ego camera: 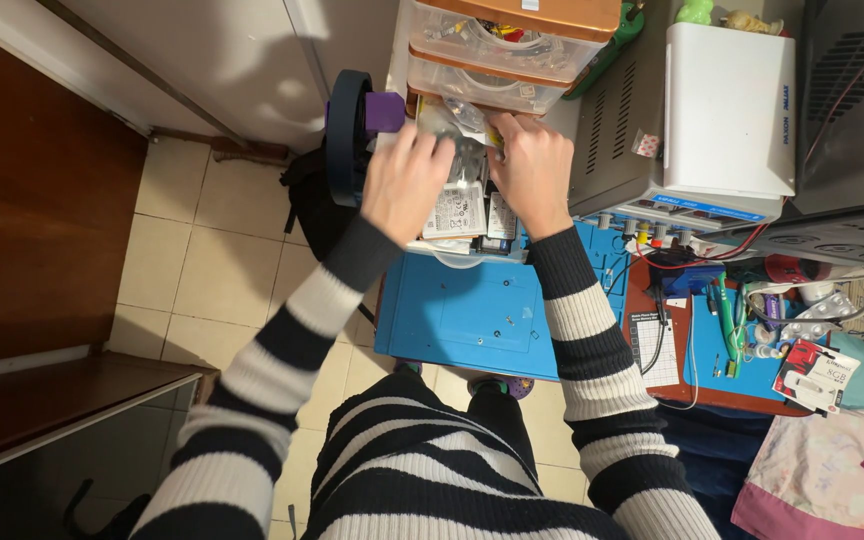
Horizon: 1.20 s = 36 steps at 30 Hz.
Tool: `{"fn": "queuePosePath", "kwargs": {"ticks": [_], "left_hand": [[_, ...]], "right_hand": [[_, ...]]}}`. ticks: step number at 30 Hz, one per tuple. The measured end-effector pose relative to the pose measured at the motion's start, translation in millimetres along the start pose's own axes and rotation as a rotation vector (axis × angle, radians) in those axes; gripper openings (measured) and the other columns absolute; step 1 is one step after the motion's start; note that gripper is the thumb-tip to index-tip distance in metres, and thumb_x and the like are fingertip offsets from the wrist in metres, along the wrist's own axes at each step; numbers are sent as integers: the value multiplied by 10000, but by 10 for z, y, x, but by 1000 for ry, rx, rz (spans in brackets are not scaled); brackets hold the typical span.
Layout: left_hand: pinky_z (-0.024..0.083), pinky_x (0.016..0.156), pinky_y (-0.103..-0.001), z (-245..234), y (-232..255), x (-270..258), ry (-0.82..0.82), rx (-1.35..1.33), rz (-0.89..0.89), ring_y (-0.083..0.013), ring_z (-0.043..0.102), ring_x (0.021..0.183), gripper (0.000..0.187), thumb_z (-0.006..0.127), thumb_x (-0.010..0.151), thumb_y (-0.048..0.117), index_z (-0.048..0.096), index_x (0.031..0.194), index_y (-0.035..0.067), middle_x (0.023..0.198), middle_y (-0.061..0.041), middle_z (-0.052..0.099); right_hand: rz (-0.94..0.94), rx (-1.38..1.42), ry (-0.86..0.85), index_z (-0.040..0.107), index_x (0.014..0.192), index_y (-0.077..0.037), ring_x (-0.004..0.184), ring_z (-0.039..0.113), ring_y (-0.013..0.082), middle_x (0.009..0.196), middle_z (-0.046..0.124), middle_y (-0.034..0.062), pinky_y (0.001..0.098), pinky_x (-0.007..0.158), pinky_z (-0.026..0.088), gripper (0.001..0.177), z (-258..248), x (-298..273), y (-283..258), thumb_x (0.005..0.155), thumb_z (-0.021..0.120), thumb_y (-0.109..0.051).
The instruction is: The person sorts small hardware items on a blue work mat, places them into a small orange container, and repeatedly opens and closes drawers to store or retrieve items. They handle plastic bags, a white bottle, and other small objects while organizing the workspace.
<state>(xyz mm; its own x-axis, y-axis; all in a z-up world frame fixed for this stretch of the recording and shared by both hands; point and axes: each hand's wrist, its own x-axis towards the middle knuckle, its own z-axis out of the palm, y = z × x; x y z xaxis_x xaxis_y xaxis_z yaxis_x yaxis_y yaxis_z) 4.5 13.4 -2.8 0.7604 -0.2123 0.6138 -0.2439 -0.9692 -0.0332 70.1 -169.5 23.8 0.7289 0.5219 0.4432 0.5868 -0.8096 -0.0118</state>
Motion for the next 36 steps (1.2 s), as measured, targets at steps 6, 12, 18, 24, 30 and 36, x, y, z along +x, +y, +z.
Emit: {"fn": "queuePosePath", "kwargs": {"ticks": [6, 12, 18, 24, 30, 36], "left_hand": [[597, 757, -244, -643, 44, -420, 297, 44, 22, -213, 696, 979, 56, 729, 955, 101, 678, 979, 100, 963, -52, 663], [640, 784, -288, -1056, 127, -729, 423, -56, -48, -222, 762, 915, 52, 796, 884, 58, 760, 918, 75, 959, -61, 745], [659, 779, -359, -1130, 628, -864, 611, -265, 66, -270, 782, 845, 88, 784, 870, 39, 779, 816, 109, 925, -86, 784], [681, 759, -391, -871, 1176, -1040, 580, -543, 176, -281, 791, 885, 94, 728, 913, 42, 774, 843, 84, 998, -103, 800], [662, 761, -385, -476, 1485, -1493, 316, -577, 78, -287, 762, 941, 122, 633, 976, 22, 743, 927, 41, 1067, -106, 772], [619, 751, -481, -534, 1507, -1569, -256, -979, -398, -373, 732, 890, 65, 653, 980, 52, 651, 1032, 13, 903, -179, 714]], "right_hand": [[-9, 34, -97, 732, 1106, -172, 704, 734, 328, 807, 708, 45, 489, 616, 599, 371, -103, -90, -48, 748, 828, -169], [61, 248, -301, 674, 1303, -88, 714, 738, 390, 788, 746, 153, 513, 682, 581, 588, -778, -415, -254, 779, 871, -268], [779, 1316, -483, 772, 976, -56, 597, 495, 50, 618, 516, -54, 189, 557, 395, 813, -642, -1302, -140, 997, 338, -743], [1239, 1896, -208, 647, 1073, -22, 603, 650, 158, 734, 665, 80, 255, 537, 517, 267, -559, -2353, 42, 897, 734, -203], [973, 1599, -109, 623, 797, -39, 525, 495, 35, 587, 495, -68, 165, 502, 373, 199, -1020, -2472, -151, 939, 714, -143], [769, 1132, -215, 752, 853, -113, 553, 373, 9, 527, 348, -109, 179, 582, 352, 79, -384, -2783, -275, 909, 797, -146]]}}
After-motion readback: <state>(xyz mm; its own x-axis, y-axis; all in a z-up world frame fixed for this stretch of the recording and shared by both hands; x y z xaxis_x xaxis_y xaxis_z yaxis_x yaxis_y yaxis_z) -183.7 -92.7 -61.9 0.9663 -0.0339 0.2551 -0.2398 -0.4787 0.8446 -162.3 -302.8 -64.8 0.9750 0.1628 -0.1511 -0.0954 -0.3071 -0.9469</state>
